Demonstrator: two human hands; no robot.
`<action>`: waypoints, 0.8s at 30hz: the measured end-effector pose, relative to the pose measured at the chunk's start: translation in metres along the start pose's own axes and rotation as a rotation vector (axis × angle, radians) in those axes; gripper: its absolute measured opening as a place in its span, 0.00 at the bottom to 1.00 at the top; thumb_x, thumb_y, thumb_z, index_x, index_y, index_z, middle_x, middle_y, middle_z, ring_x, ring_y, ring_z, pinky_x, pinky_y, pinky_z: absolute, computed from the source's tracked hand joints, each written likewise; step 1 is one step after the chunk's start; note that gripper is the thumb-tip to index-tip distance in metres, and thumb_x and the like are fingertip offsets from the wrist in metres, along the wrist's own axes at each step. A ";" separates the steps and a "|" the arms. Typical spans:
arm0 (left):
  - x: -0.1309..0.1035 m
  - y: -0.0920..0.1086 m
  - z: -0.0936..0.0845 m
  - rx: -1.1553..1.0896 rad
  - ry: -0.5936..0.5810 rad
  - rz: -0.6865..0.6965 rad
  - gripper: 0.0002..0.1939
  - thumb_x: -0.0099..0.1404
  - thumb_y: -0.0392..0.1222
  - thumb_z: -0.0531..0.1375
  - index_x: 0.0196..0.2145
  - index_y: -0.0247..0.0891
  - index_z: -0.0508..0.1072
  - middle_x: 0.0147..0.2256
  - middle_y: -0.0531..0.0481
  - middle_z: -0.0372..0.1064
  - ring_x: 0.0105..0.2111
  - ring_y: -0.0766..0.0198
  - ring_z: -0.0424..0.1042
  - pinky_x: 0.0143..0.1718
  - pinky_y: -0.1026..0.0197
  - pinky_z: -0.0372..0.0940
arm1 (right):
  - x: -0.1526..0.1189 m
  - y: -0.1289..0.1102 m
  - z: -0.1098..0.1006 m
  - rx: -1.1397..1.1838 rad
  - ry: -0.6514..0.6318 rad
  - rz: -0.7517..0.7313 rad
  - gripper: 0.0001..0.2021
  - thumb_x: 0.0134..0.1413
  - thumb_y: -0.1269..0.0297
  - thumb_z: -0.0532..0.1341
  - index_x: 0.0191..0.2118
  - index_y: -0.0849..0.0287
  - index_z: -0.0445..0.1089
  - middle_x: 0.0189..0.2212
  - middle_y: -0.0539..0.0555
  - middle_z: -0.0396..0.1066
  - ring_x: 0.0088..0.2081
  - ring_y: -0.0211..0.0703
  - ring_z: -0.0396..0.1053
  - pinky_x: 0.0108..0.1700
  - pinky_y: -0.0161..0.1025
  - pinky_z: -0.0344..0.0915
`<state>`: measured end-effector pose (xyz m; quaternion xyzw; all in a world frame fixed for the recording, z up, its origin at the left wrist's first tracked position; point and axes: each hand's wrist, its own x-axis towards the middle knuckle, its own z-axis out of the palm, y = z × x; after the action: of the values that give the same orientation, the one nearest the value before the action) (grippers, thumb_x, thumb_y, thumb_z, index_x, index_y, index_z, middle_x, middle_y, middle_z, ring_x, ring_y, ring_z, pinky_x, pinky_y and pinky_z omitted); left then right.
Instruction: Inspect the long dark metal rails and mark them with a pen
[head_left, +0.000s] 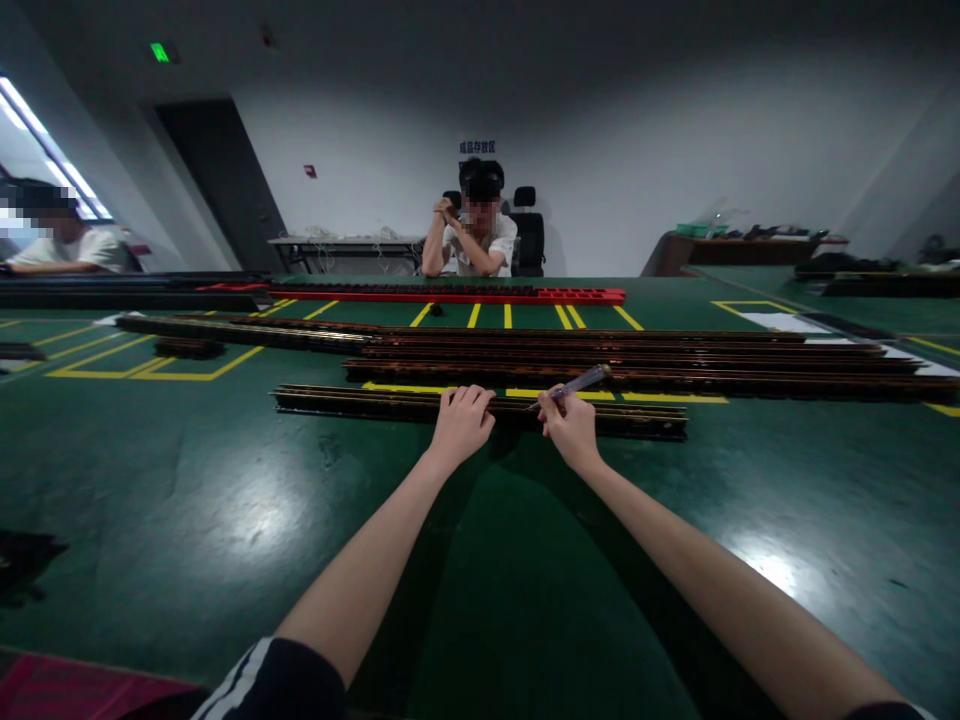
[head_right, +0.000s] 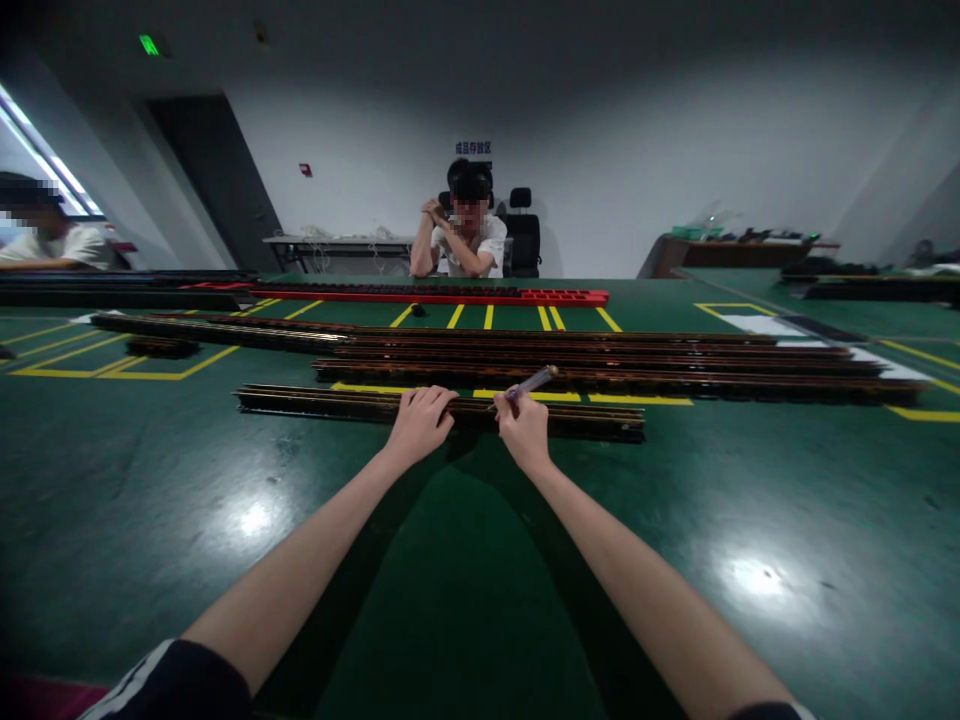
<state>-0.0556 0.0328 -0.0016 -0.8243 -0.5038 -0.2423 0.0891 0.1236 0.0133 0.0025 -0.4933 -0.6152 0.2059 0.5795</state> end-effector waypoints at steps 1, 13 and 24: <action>0.000 0.000 0.000 0.000 0.002 0.001 0.17 0.66 0.36 0.49 0.50 0.37 0.70 0.47 0.44 0.71 0.48 0.55 0.68 0.53 0.49 0.57 | 0.000 0.000 0.000 0.000 -0.002 0.002 0.25 0.52 0.37 0.55 0.25 0.57 0.62 0.17 0.52 0.67 0.14 0.39 0.63 0.17 0.36 0.61; -0.001 -0.002 0.004 0.017 0.042 0.014 0.16 0.65 0.36 0.51 0.49 0.38 0.71 0.46 0.46 0.72 0.47 0.56 0.68 0.52 0.50 0.58 | 0.001 0.002 -0.001 -0.013 -0.005 -0.014 0.27 0.51 0.35 0.53 0.24 0.57 0.62 0.17 0.52 0.67 0.14 0.38 0.63 0.17 0.35 0.61; -0.001 -0.002 0.003 0.002 0.017 0.009 0.17 0.66 0.36 0.51 0.50 0.38 0.70 0.47 0.45 0.71 0.48 0.56 0.68 0.53 0.50 0.58 | 0.000 -0.001 -0.001 0.014 -0.013 0.013 0.28 0.48 0.33 0.54 0.25 0.58 0.63 0.18 0.52 0.67 0.15 0.38 0.63 0.17 0.36 0.62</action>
<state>-0.0572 0.0341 -0.0048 -0.8244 -0.4995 -0.2486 0.0952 0.1239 0.0124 0.0033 -0.4918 -0.6142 0.2171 0.5777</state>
